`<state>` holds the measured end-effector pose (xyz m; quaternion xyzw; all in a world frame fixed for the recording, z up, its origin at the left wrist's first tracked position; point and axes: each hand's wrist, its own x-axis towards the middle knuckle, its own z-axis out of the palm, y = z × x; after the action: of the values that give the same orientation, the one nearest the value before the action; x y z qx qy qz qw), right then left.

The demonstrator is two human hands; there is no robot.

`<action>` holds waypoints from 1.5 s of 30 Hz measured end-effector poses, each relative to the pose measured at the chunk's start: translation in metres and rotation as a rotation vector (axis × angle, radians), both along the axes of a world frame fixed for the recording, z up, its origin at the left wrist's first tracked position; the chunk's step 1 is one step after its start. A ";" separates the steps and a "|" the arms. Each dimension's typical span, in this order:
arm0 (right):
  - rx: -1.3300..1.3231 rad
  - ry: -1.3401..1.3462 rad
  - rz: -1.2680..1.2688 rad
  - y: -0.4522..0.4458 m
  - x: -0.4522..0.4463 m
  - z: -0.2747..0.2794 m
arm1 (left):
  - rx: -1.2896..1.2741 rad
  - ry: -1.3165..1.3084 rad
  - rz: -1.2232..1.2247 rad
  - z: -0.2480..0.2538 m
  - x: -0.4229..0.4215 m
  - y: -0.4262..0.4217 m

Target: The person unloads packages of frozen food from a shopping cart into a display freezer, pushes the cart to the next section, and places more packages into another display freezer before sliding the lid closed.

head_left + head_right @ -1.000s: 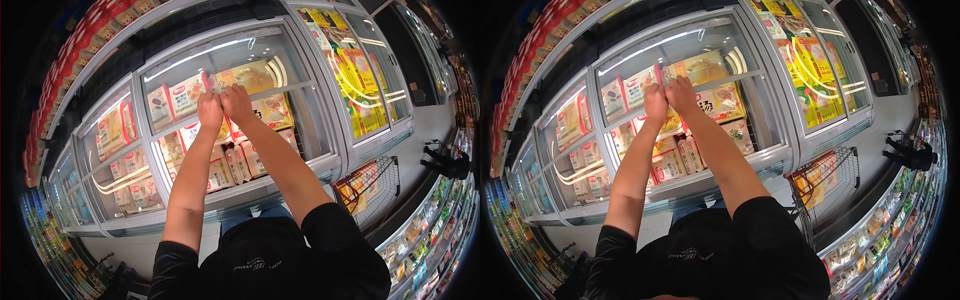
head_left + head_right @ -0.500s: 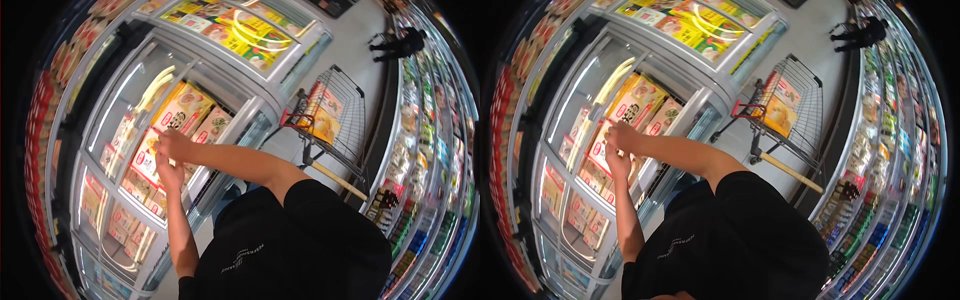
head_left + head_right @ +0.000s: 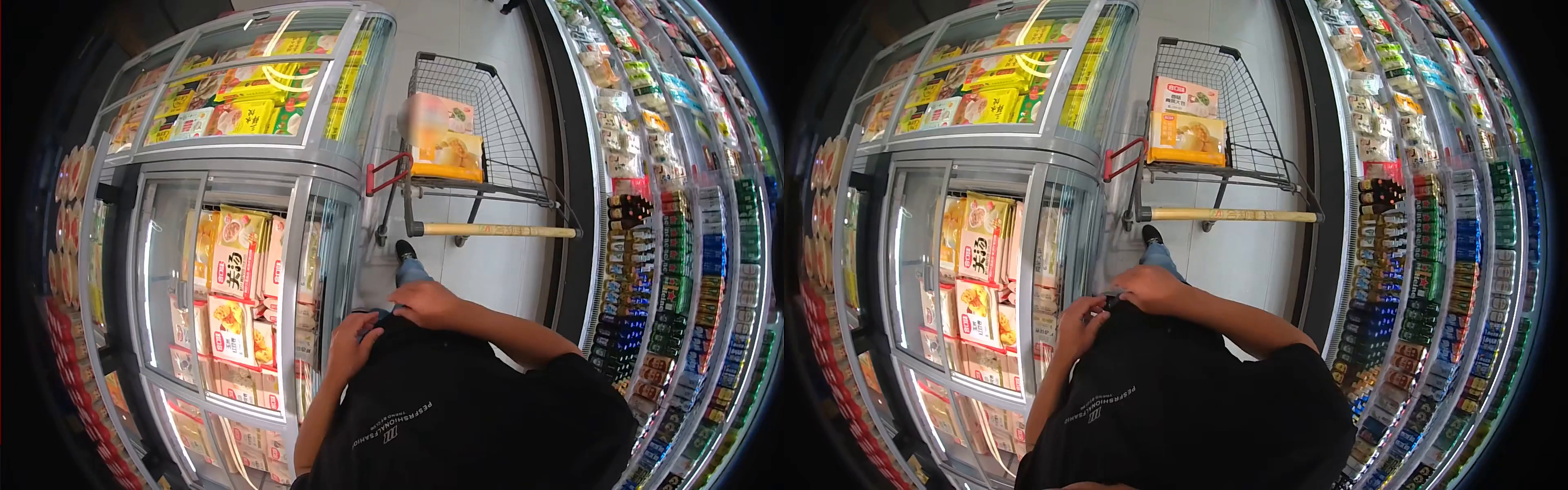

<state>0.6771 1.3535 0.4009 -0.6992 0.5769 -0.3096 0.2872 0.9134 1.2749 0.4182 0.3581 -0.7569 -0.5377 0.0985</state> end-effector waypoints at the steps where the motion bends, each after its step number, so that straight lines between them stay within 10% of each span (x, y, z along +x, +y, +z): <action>1: 0.017 -0.033 -0.101 0.002 -0.020 0.007 | -0.008 0.015 -0.034 0.012 -0.022 -0.009; 9: 0.047 -0.231 -0.914 -0.065 -0.272 -0.044 | 0.307 0.268 0.103 0.003 -0.262 -0.108; 16: 0.923 0.042 -0.688 -0.125 -0.451 -0.256 | -0.186 -0.381 -0.028 -0.197 -0.442 -0.203; 19: 1.026 -0.140 -0.854 -0.129 -0.470 -0.320 | 0.099 -0.649 0.060 -0.237 -0.477 -0.225; 26: 1.179 -0.274 -0.761 -0.141 -0.474 -0.371 | 0.412 -0.616 0.245 -0.340 -0.493 -0.235; 32: 1.139 0.223 -0.388 -0.135 -0.480 -0.459 | 0.403 -0.412 0.276 -0.389 -0.478 -0.228; 38: 1.141 -0.482 -0.899 -0.126 -0.481 -0.398 | 0.134 -0.552 0.405 -0.363 -0.489 -0.224; 45: 0.986 -0.816 -0.824 -0.091 -0.508 -0.322 | 0.037 -0.234 0.331 -0.284 -0.486 -0.218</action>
<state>0.1689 1.2626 0.0790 -0.0483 0.7108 -0.3323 0.6181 0.4270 1.0572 0.1338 0.5392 -0.6841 -0.4828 0.0904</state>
